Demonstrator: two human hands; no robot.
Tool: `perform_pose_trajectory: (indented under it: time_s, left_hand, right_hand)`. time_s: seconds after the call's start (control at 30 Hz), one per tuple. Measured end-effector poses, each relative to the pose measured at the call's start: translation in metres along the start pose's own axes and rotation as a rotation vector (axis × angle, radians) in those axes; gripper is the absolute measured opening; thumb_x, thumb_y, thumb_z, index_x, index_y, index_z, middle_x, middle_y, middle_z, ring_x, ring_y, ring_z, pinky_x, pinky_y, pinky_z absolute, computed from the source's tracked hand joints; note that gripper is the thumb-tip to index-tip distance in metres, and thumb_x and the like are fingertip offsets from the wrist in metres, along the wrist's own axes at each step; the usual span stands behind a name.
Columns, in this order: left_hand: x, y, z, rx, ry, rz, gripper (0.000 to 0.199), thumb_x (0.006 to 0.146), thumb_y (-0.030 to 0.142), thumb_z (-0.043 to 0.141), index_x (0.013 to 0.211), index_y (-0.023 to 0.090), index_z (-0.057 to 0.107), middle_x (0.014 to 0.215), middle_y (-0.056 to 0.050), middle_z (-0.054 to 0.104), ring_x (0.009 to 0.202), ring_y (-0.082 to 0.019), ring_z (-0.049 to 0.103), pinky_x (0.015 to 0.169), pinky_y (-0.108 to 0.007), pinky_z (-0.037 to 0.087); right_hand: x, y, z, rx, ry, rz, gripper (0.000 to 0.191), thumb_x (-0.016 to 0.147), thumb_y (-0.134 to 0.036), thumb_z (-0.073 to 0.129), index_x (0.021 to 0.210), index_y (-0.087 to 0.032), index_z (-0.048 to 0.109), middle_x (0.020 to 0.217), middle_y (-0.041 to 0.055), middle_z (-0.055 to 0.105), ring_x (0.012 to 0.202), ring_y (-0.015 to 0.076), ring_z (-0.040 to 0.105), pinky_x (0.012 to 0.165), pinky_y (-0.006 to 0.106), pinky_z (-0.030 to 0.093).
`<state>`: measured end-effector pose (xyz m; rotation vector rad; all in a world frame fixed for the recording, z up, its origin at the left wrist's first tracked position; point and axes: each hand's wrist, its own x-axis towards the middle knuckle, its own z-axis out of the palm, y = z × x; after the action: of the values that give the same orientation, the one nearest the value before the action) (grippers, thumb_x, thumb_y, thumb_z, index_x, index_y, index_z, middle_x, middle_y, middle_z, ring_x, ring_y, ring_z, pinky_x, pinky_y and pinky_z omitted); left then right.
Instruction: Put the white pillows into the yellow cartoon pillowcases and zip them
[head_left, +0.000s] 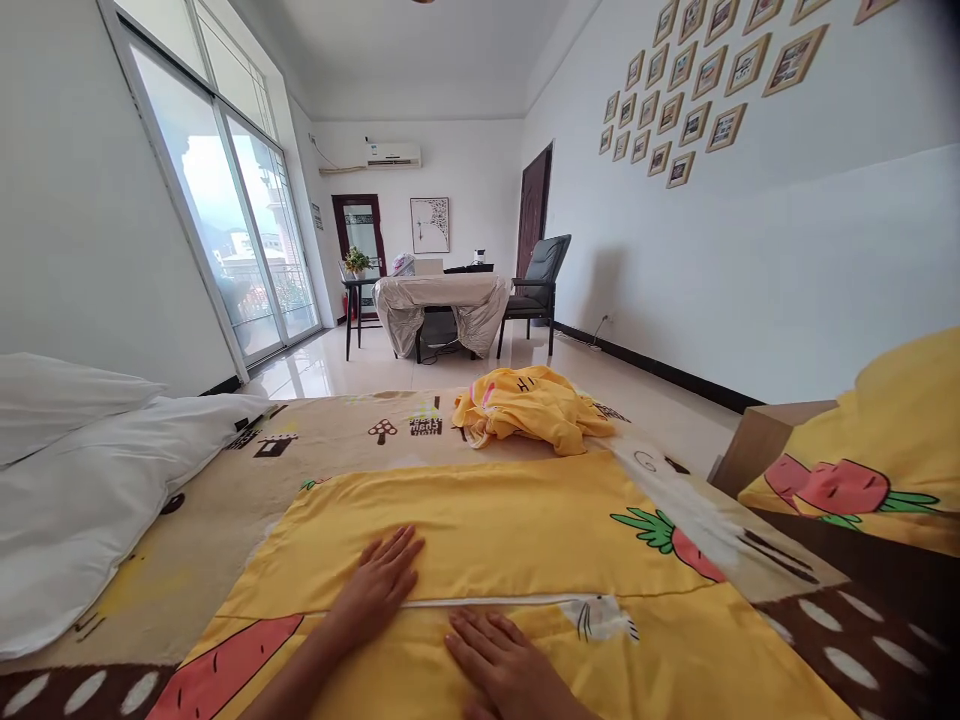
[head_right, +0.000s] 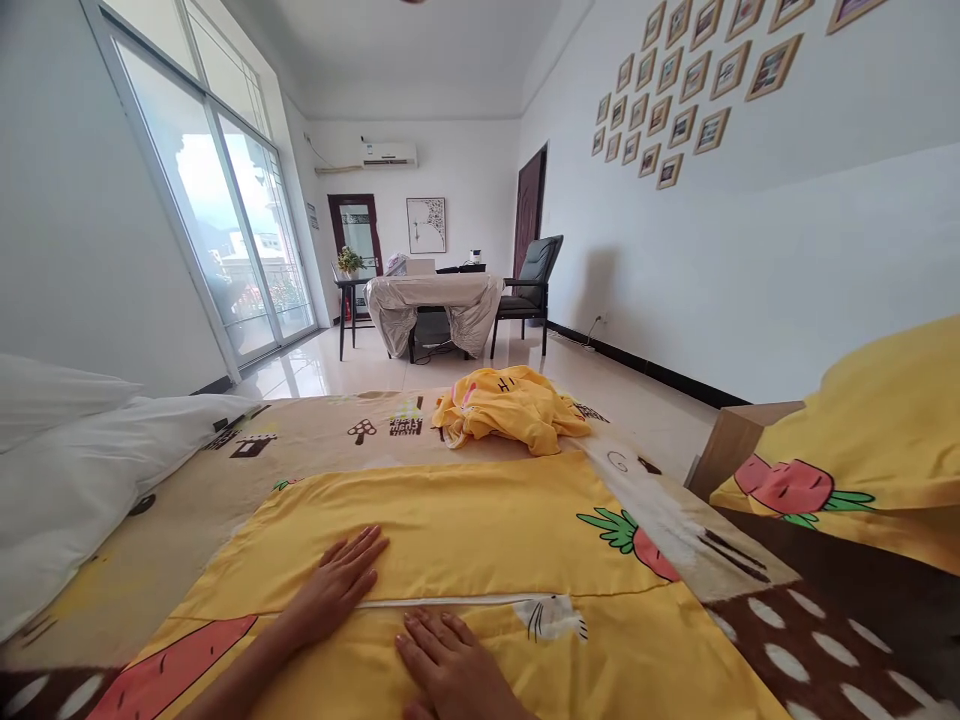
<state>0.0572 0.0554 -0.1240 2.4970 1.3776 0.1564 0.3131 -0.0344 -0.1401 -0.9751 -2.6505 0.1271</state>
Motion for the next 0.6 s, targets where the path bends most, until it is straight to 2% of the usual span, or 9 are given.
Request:
perform_pose_trajectory:
  time_s: [0.07, 0.17, 0.23, 0.3, 0.37, 0.47, 0.53, 0.6]
  left_hand:
    - [0.004, 0.001, 0.003, 0.065, 0.036, -0.074, 0.053, 0.094, 0.05, 0.022, 0.143, 0.031, 0.026, 0.152, -0.001, 0.018, 0.141, -0.02, 0.015, 0.113, -0.049, 0.015]
    - [0.006, 0.023, 0.005, 0.134, 0.046, -0.115, 0.052, 0.095, 0.04, 0.023, 0.143, 0.022, 0.03, 0.151, -0.008, 0.024, 0.14, -0.023, 0.019, 0.112, -0.051, 0.018]
    - [0.01, 0.045, 0.003, 0.114, 0.0, 0.005, 0.051, 0.095, 0.038, 0.025, 0.142, 0.021, 0.031, 0.149, -0.01, 0.029, 0.139, -0.023, 0.023, 0.111, -0.047, 0.023]
    - [0.018, 0.066, -0.001, 0.061, -0.073, 0.213, 0.051, 0.094, 0.042, 0.027, 0.143, 0.027, 0.028, 0.15, -0.008, 0.028, 0.139, -0.021, 0.023, 0.111, -0.045, 0.024]
    - [0.029, 0.08, -0.006, 0.036, -0.131, 0.349, 0.054, 0.093, 0.047, 0.031, 0.144, 0.032, 0.024, 0.152, -0.006, 0.022, 0.14, -0.022, 0.019, 0.112, -0.048, 0.02]
    - [0.041, 0.086, -0.009, 0.034, -0.179, 0.401, 0.064, 0.088, 0.056, 0.037, 0.145, 0.032, 0.02, 0.153, -0.008, 0.016, 0.141, -0.026, 0.013, 0.11, -0.055, 0.013]
    - [0.045, 0.082, -0.008, 0.006, -0.199, 0.431, 0.07, 0.084, 0.061, 0.041, 0.145, 0.034, 0.019, 0.153, -0.007, 0.015, 0.141, -0.028, 0.01, 0.11, -0.056, 0.01]
    - [0.048, 0.076, -0.006, -0.022, -0.2, 0.44, 0.072, 0.082, 0.064, 0.043, 0.144, 0.036, 0.019, 0.153, -0.006, 0.014, 0.141, -0.029, 0.009, 0.11, -0.056, 0.008]
  right_hand:
    - [0.001, 0.003, 0.007, -0.084, 0.059, -0.044, 0.057, 0.09, -0.053, 0.04, 0.136, -0.019, 0.045, 0.136, 0.0077, 0.048, 0.125, 0.0206, 0.046, 0.099, 0.03, 0.04]
    - [0.0, 0.006, 0.02, -0.192, 0.156, -0.095, 0.057, 0.089, -0.054, 0.039, 0.134, -0.02, 0.046, 0.132, 0.0074, 0.053, 0.121, 0.0194, 0.05, 0.096, 0.028, 0.041]
    - [0.0, 0.008, 0.031, -0.253, 0.206, -0.114, 0.057, 0.089, -0.054, 0.039, 0.134, -0.019, 0.046, 0.13, 0.0071, 0.055, 0.119, 0.0193, 0.051, 0.095, 0.028, 0.041]
    - [0.0, 0.008, 0.046, -0.322, 0.294, -0.107, 0.058, 0.087, -0.054, 0.041, 0.132, -0.018, 0.046, 0.126, 0.0069, 0.059, 0.115, 0.0203, 0.054, 0.092, 0.028, 0.042]
    - [0.002, 0.009, 0.067, -0.4, 0.475, -0.087, 0.051, 0.087, -0.05, 0.041, 0.126, -0.019, 0.052, 0.116, 0.006, 0.066, 0.105, 0.0205, 0.06, 0.087, 0.028, 0.044]
    - [0.007, 0.012, 0.099, -0.512, 0.773, -0.034, 0.027, 0.09, -0.029, 0.039, 0.104, -0.023, 0.06, 0.092, 0.0042, 0.073, 0.083, 0.0188, 0.066, 0.078, 0.029, 0.046]
    - [0.01, 0.013, 0.112, -0.566, 0.839, -0.011, 0.025, 0.089, -0.019, 0.037, 0.094, -0.023, 0.06, 0.082, 0.0051, 0.073, 0.074, 0.0191, 0.067, 0.073, 0.029, 0.046]
    - [0.013, 0.012, 0.115, -0.584, 0.827, -0.032, 0.024, 0.089, -0.018, 0.036, 0.091, -0.021, 0.059, 0.077, 0.0068, 0.072, 0.069, 0.0204, 0.067, 0.068, 0.03, 0.046]
